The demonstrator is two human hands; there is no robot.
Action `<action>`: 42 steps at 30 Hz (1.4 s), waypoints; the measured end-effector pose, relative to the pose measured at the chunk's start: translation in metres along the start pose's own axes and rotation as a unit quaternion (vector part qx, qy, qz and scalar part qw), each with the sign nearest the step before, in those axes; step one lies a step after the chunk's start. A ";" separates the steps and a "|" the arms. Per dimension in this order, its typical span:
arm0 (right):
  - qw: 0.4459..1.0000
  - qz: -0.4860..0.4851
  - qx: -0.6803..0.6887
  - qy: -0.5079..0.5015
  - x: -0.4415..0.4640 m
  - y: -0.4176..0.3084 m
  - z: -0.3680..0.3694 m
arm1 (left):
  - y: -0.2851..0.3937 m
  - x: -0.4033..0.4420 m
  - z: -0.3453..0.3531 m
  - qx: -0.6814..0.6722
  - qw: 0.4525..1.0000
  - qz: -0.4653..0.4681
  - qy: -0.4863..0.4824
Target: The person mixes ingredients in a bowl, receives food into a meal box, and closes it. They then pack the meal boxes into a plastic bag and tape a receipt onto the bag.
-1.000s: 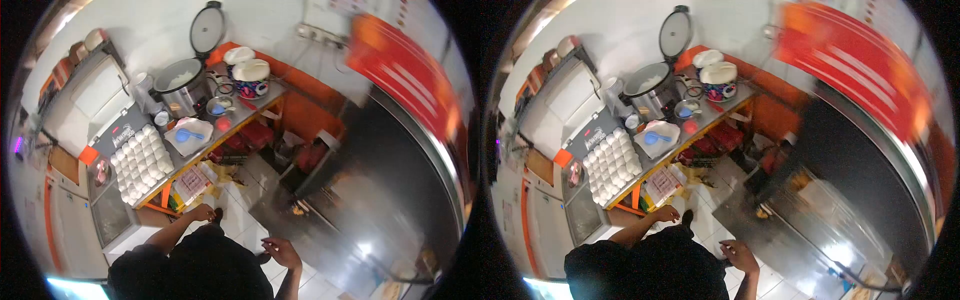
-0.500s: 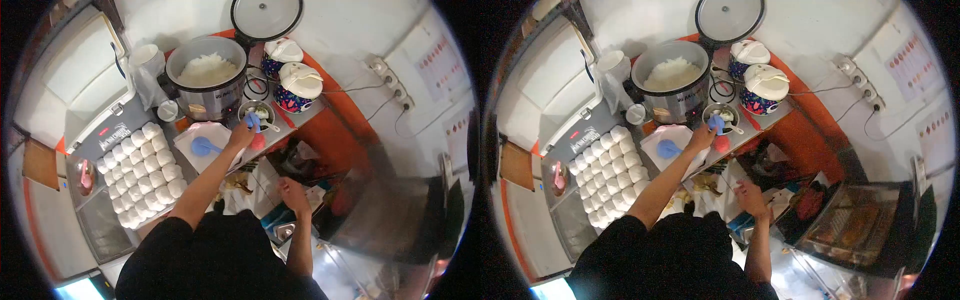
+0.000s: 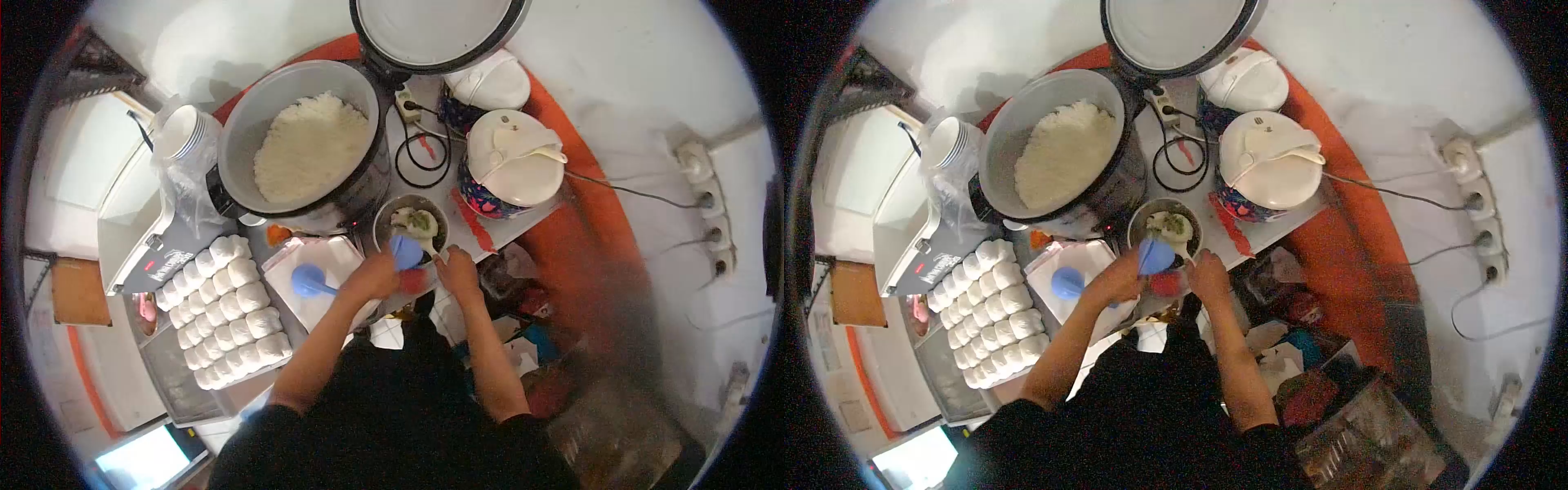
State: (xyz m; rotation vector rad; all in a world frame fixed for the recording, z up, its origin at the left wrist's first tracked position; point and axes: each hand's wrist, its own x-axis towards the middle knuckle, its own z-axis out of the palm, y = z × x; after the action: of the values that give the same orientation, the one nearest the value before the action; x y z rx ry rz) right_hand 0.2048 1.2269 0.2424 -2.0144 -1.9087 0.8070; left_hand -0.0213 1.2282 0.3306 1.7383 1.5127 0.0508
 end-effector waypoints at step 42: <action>0.945 -0.174 -0.221 -0.168 0.064 -0.053 -0.061 | -0.028 0.049 0.144 -0.334 0.794 -0.182 0.475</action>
State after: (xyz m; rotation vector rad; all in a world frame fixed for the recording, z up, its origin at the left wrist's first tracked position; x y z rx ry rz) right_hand 0.1931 1.3068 0.3060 -1.7439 -2.7524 0.7085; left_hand 0.0439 1.1909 0.1959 0.7873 2.1219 1.2641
